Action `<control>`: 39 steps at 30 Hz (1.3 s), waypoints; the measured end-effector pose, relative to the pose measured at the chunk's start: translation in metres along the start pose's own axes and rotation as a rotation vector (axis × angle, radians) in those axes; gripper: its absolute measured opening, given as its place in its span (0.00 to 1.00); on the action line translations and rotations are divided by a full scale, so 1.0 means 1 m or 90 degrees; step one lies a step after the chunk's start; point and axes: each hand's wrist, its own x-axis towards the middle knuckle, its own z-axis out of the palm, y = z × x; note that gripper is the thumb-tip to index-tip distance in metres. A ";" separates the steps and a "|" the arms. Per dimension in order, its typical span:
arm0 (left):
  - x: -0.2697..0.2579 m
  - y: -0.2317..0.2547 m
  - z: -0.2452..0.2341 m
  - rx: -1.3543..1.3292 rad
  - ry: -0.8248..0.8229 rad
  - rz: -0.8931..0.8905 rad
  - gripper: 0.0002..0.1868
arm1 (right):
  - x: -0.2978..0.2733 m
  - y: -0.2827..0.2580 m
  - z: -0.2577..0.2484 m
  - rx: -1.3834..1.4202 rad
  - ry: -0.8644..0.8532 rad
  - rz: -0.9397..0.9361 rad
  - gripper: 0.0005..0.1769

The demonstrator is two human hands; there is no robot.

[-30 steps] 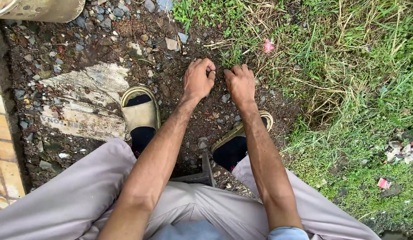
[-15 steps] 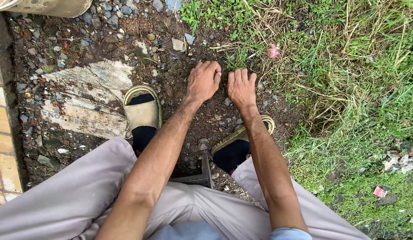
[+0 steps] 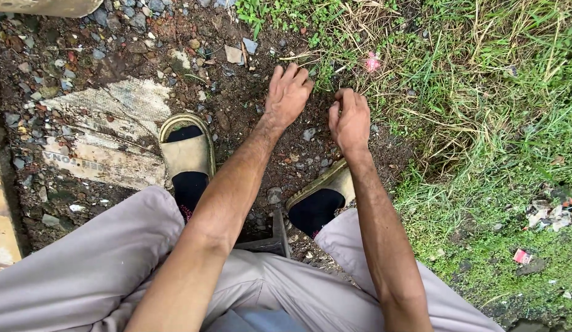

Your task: Pulling weeds from the ground by hand and placing them into a bucket

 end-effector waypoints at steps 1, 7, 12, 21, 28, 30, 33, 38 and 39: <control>-0.001 -0.001 -0.004 -0.001 -0.003 0.002 0.05 | 0.000 0.000 0.001 0.000 -0.002 0.003 0.06; -0.004 -0.002 -0.020 0.057 0.004 0.035 0.09 | 0.002 -0.004 0.002 0.061 0.014 0.019 0.07; -0.009 -0.010 0.002 0.001 0.013 0.019 0.06 | 0.004 0.004 0.006 0.120 0.045 -0.013 0.08; -0.028 -0.019 0.001 -0.146 0.104 -0.024 0.05 | 0.005 0.008 0.015 0.140 0.036 -0.004 0.10; -0.035 -0.022 0.009 -0.222 0.181 -0.148 0.08 | 0.013 0.002 0.034 0.107 0.040 -0.042 0.10; -0.028 -0.024 -0.012 -0.254 0.229 -0.168 0.06 | 0.018 -0.011 0.026 0.016 -0.001 -0.028 0.09; -0.016 -0.032 -0.009 -0.184 0.246 -0.175 0.06 | 0.024 -0.016 0.040 -0.032 0.051 -0.088 0.18; -0.021 -0.036 -0.016 -0.168 0.159 -0.130 0.05 | 0.028 -0.017 0.052 -0.119 0.028 -0.080 0.12; -0.021 -0.036 -0.012 -0.158 0.137 -0.106 0.06 | 0.030 -0.013 0.058 -0.174 0.038 -0.097 0.13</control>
